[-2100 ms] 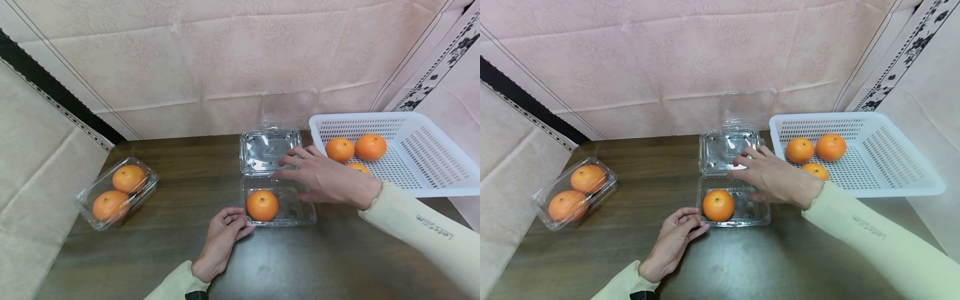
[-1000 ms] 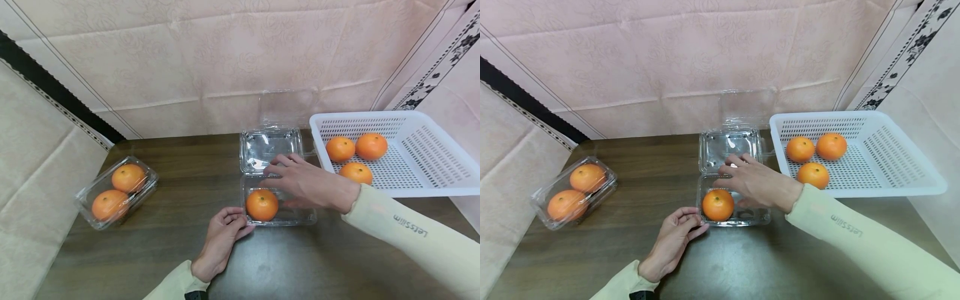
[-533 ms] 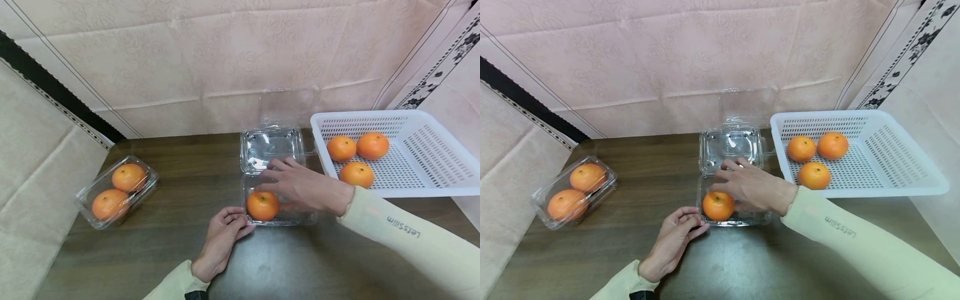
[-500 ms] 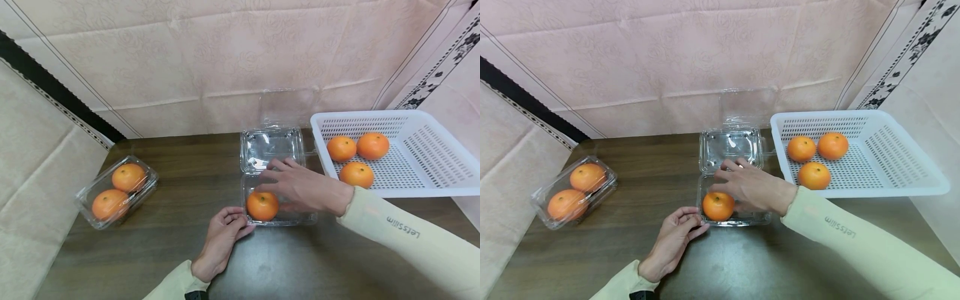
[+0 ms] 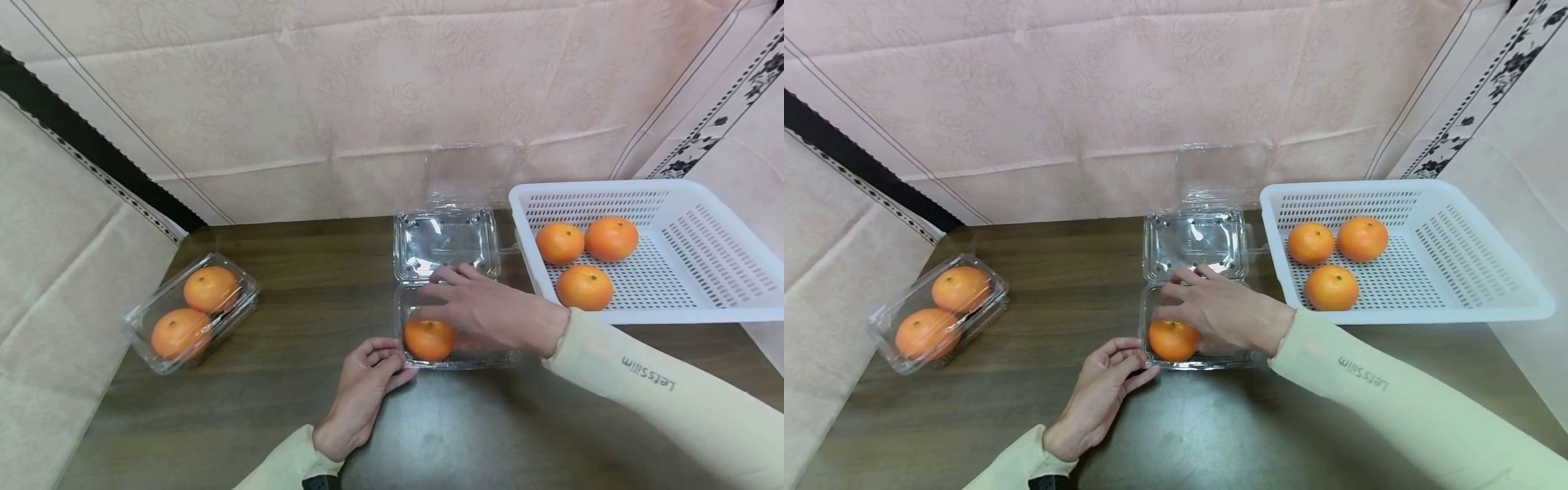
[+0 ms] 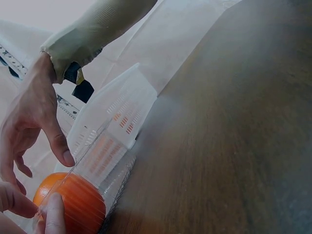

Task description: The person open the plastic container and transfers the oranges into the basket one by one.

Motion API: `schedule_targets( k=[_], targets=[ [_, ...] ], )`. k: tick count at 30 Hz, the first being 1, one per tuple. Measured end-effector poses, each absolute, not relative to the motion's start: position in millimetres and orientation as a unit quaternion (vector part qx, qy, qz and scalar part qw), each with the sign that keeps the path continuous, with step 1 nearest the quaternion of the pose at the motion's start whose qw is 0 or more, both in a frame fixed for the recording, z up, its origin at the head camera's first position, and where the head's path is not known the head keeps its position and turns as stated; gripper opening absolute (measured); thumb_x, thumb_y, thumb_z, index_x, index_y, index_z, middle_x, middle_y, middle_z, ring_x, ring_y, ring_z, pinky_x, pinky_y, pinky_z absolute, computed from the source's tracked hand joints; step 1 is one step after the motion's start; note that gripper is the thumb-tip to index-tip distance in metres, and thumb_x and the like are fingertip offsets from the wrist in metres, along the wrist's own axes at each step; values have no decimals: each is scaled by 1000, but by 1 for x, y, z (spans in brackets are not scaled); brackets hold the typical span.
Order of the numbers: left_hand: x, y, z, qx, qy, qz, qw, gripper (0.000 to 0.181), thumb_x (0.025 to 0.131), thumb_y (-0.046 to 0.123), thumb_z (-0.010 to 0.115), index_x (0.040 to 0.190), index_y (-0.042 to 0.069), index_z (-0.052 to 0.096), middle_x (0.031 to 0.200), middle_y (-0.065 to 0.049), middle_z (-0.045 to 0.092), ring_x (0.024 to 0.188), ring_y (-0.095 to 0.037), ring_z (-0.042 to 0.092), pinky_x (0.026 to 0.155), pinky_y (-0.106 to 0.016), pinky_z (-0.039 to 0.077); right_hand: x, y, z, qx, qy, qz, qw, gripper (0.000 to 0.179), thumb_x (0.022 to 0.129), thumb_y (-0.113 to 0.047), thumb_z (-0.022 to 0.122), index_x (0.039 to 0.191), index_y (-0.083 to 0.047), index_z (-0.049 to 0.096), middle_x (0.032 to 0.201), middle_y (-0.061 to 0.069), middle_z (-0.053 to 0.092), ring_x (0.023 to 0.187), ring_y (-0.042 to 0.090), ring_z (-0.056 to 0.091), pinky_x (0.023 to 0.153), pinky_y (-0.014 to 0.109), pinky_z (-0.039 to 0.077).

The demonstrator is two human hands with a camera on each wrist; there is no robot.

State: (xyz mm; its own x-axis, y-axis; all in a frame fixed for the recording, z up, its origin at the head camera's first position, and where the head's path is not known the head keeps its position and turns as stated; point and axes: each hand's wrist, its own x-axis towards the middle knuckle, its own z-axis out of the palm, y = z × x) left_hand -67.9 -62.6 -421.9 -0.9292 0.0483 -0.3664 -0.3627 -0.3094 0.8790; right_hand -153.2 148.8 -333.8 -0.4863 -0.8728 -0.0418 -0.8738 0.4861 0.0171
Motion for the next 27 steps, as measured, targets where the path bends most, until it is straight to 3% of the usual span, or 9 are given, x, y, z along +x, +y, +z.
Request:
schedule_targets(
  k=[18,27],
  targets=[
    [-69,-63,-422,-135,576,796,130,31,93,-4,64,122,-8,54,100,-8,60,91,-16,68,86,-29,65,-154,140,-345,-529,848,8,-4,63,75,-37,91,132,-29,64,132,-1,63,127,25,49,101,43,47],
    [-68,-63,-422,-138,576,795,130,31,94,-2,65,122,-8,54,101,-8,60,91,-16,68,86,-29,65,-154,136,-348,-531,847,8,20,64,75,-34,91,132,-28,64,134,1,62,131,26,47,112,50,46]
  ],
)
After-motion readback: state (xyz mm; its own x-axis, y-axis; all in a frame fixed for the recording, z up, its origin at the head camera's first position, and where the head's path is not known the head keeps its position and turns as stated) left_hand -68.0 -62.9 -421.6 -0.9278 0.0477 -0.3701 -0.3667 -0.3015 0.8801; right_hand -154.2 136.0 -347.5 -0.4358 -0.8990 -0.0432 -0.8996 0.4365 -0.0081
